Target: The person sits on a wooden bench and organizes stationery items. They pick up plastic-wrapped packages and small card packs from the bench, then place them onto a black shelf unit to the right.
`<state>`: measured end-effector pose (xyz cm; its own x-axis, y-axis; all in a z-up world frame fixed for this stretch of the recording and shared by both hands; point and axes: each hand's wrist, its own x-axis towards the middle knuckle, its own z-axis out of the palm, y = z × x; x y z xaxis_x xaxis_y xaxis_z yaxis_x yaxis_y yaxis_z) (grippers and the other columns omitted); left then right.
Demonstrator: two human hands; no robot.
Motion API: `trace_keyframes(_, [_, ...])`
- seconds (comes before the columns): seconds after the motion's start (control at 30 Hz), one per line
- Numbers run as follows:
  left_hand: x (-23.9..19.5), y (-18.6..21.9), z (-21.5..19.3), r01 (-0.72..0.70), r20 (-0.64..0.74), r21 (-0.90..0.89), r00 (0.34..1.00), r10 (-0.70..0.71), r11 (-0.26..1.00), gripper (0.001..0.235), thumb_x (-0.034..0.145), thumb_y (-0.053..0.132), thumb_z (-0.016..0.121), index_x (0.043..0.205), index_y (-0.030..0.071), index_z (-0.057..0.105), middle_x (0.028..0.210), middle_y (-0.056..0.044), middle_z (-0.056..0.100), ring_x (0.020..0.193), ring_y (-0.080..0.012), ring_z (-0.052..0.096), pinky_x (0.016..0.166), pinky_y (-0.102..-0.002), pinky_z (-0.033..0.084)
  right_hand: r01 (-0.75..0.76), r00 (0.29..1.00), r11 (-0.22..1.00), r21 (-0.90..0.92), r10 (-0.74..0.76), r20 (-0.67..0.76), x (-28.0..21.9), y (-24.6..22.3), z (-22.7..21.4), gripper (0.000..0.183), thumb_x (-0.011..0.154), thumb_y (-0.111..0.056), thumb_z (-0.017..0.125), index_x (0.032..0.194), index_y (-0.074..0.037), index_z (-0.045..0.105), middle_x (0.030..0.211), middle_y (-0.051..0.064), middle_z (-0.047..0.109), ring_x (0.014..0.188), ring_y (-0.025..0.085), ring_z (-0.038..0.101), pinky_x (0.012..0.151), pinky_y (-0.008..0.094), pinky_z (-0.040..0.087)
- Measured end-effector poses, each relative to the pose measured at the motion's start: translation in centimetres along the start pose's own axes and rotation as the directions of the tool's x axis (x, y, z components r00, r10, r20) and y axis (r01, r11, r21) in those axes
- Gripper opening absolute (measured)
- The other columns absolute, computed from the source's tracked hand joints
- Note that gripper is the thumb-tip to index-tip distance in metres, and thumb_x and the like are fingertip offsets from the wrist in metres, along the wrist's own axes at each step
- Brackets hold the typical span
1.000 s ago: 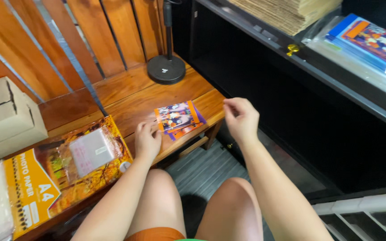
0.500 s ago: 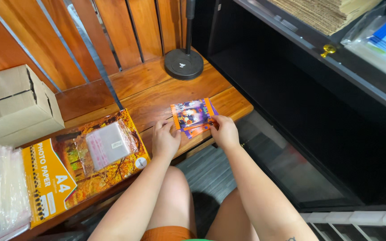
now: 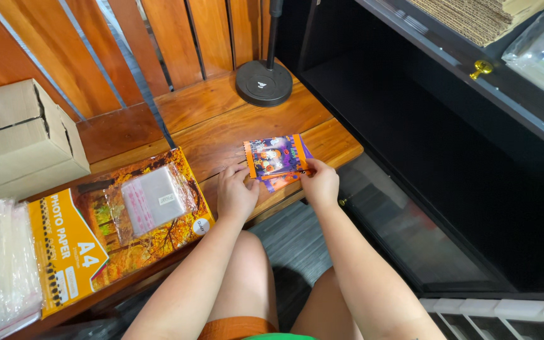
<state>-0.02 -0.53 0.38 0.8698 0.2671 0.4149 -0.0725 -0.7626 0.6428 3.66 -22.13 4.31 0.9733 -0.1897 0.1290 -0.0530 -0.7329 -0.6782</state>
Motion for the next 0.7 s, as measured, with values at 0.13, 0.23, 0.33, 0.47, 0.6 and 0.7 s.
trace_keyframes(0.13, [-0.1,0.0,0.0,-0.009,-0.03,-0.012,1.0,0.009,1.0,0.043,0.074,0.025,0.084,0.111,0.006,0.079,0.113,-0.01,0.068,0.116,-0.031,0.063,0.103,-0.04,0.051,-0.079,0.997,0.991,0.105,0.078,0.007,-0.1,-0.5,-0.2,0.044,0.078,-0.015,0.085,0.121,-0.019,0.078,0.11,0.005,0.079,0.107,0.022,0.073,0.092,0.033,0.059])
trace_keyframes(0.23, [0.0,-0.1,0.2,0.018,-0.042,-0.064,0.999,-0.021,0.998,0.042,0.074,0.025,0.084,0.112,0.008,0.078,0.113,-0.008,0.069,0.115,-0.0302,0.065,0.101,-0.04,0.052,-0.132,0.991,0.976,0.171,0.135,-0.01,-0.3,-0.6,-0.2,0.04,0.078,-0.017,0.086,0.117,-0.023,0.079,0.108,0.002,0.079,0.104,0.019,0.074,0.09,0.031,0.06])
trace_keyframes(0.33, [0.2,-0.5,0.6,-0.024,-0.137,-0.132,0.991,0.005,0.991,0.03,0.075,0.023,0.084,0.102,0.01,0.078,0.102,-0.008,0.07,0.101,-0.0316,0.07,0.092,-0.04,0.055,-0.094,0.993,0.97,0.224,0.107,-0.045,-0.2,-0.3,0.1,0.034,0.08,-0.011,0.084,0.113,-0.02,0.081,0.1,0.002,0.079,0.094,0.016,0.076,0.087,0.029,0.059])
trace_keyframes(0.47, [0.2,-1.2,1.0,-0.016,-0.237,-0.206,0.971,-0.034,0.978,0.019,0.078,0.02,0.086,0.092,0.012,0.076,0.086,-0.007,0.069,0.086,-0.03,0.072,0.076,-0.037,0.058,-0.034,0.996,0.985,0.172,0.047,-0.074,-0.2,0.1,0.6,0.029,0.08,-0.012,0.084,0.108,-0.021,0.082,0.096,0.002,0.078,0.096,0.02,0.076,0.086,0.033,0.06])
trace_keyframes(0.6, [0.3,-1.4,0.8,0.149,-0.173,-0.334,0.961,-0.216,0.931,0.016,0.079,0.011,0.086,0.092,0.007,0.076,0.079,-0.011,0.07,0.077,-0.029,0.074,0.061,-0.028,0.062,0.005,0.997,0.984,0.177,0.008,-0.075,-1.1,-0.5,0.6,0.026,0.081,-0.011,0.085,0.105,-0.02,0.083,0.093,0.002,0.077,0.095,0.02,0.076,0.086,0.031,0.06])
trace_keyframes(0.7, [0.7,-1.4,0.6,0.271,-0.063,-0.392,0.946,-0.319,0.879,0.023,0.081,0.01,0.084,0.101,0.004,0.077,0.094,-0.015,0.076,0.083,-0.0265,0.077,0.065,-0.027,0.065,-0.002,0.998,0.987,0.162,0.013,-0.064,-0.7,0.1,1.2,0.025,0.08,-0.014,0.086,0.104,-0.022,0.083,0.096,-0.001,0.077,0.098,0.02,0.076,0.087,0.032,0.06])
